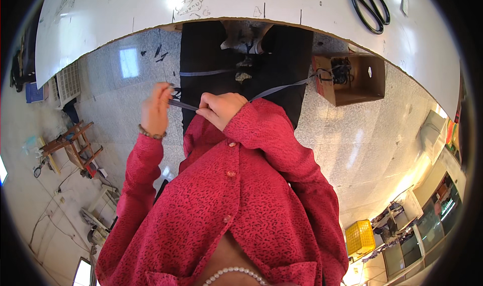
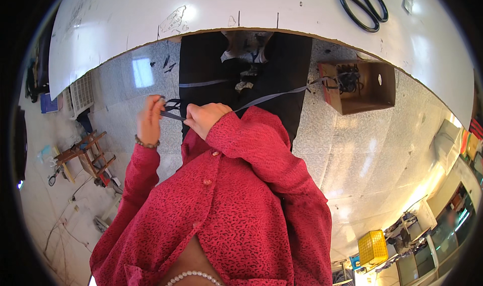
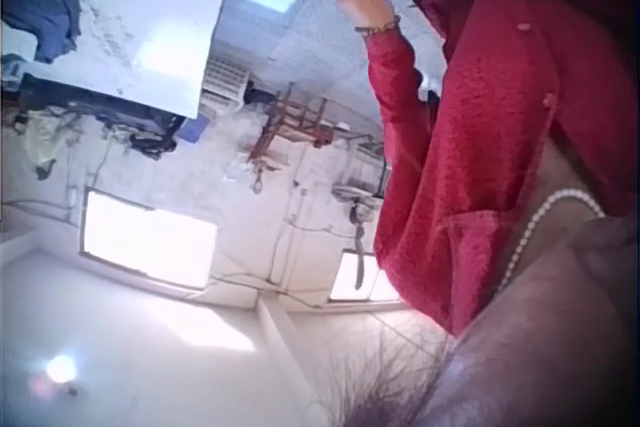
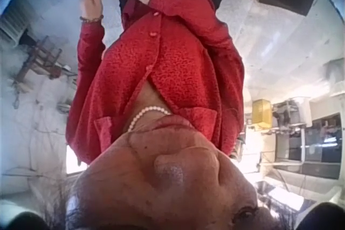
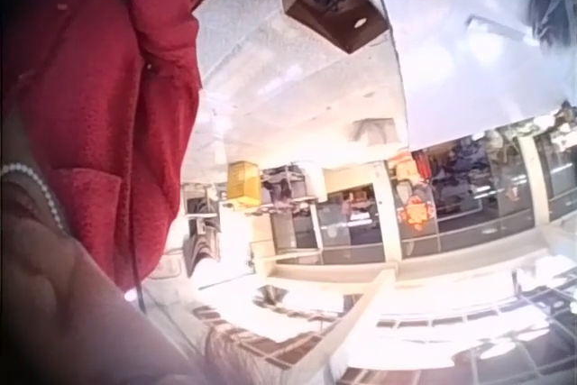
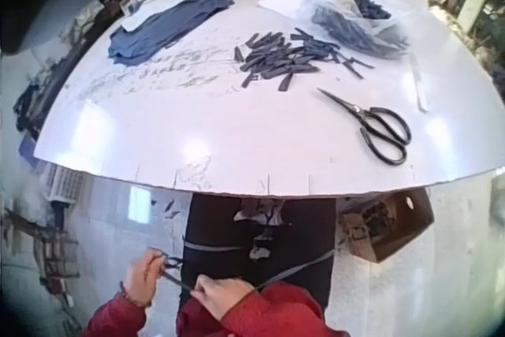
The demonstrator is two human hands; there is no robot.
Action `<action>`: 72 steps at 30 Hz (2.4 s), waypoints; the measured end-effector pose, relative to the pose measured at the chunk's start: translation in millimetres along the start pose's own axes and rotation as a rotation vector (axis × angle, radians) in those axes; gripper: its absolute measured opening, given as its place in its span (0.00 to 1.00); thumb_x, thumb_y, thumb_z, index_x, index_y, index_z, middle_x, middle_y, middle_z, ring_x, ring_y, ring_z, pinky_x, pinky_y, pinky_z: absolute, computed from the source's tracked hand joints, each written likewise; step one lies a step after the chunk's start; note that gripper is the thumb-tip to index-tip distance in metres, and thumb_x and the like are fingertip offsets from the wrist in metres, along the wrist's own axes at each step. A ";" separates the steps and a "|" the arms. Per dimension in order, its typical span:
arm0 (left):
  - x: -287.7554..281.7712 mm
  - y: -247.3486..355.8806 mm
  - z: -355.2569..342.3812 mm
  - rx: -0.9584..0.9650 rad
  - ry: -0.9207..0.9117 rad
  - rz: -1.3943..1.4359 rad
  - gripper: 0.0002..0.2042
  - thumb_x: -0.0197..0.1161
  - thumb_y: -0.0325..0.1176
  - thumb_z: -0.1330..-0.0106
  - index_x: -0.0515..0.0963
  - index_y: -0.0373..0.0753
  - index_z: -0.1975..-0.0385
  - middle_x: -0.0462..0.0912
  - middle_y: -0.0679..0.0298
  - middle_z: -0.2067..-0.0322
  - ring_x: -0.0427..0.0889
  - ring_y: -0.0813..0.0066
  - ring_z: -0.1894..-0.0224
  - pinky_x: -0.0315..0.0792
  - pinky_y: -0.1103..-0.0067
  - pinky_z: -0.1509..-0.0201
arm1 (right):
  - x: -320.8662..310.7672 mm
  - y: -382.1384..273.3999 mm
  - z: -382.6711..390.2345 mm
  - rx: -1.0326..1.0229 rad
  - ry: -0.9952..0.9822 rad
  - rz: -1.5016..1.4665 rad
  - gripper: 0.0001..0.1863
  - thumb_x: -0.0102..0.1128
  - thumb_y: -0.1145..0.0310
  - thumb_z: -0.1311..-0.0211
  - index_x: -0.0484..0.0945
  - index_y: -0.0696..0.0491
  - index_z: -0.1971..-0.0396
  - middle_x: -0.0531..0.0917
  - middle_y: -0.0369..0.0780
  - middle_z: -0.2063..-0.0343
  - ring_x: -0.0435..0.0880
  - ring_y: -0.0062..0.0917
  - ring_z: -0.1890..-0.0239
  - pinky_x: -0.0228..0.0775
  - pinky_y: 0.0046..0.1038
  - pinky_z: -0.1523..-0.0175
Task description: Cutting long blue fabric straps into smaller segments using scissors on a work table.
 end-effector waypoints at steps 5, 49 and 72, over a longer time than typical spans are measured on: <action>-79.3 -57.4 -28.2 -0.034 0.222 -0.234 0.09 0.50 0.34 0.29 0.75 0.39 0.57 0.80 0.64 0.75 0.77 0.79 0.75 0.71 0.81 0.71 | -20.3 19.9 20.5 0.003 0.011 -0.051 0.10 0.56 0.61 0.38 0.74 0.52 0.68 0.82 0.41 0.78 0.83 0.34 0.74 0.74 0.32 0.67; -212.2 -119.5 -54.2 -0.089 0.467 0.107 0.08 0.53 0.35 0.29 0.76 0.40 0.61 0.77 0.74 0.73 0.67 0.92 0.76 0.57 0.91 0.76 | -50.7 -12.7 36.7 -0.167 0.074 -0.105 0.08 0.58 0.65 0.39 0.72 0.54 0.70 0.81 0.41 0.79 0.82 0.34 0.75 0.72 0.30 0.71; -319.3 -241.4 -28.4 -0.306 0.600 -0.702 0.12 0.50 0.39 0.30 0.77 0.38 0.61 0.84 0.64 0.72 0.82 0.75 0.68 0.73 0.77 0.62 | -105.9 -13.9 71.1 -0.006 -0.115 -0.381 0.05 0.60 0.72 0.40 0.75 0.56 0.71 0.77 0.34 0.85 0.77 0.17 0.82 0.66 0.19 0.74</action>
Point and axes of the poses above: each hand's wrist, its own z-axis away from the middle knuckle, its own x-axis out of the palm, y = z × x, the point moved 9 cm from there along -z, towards the middle knuckle
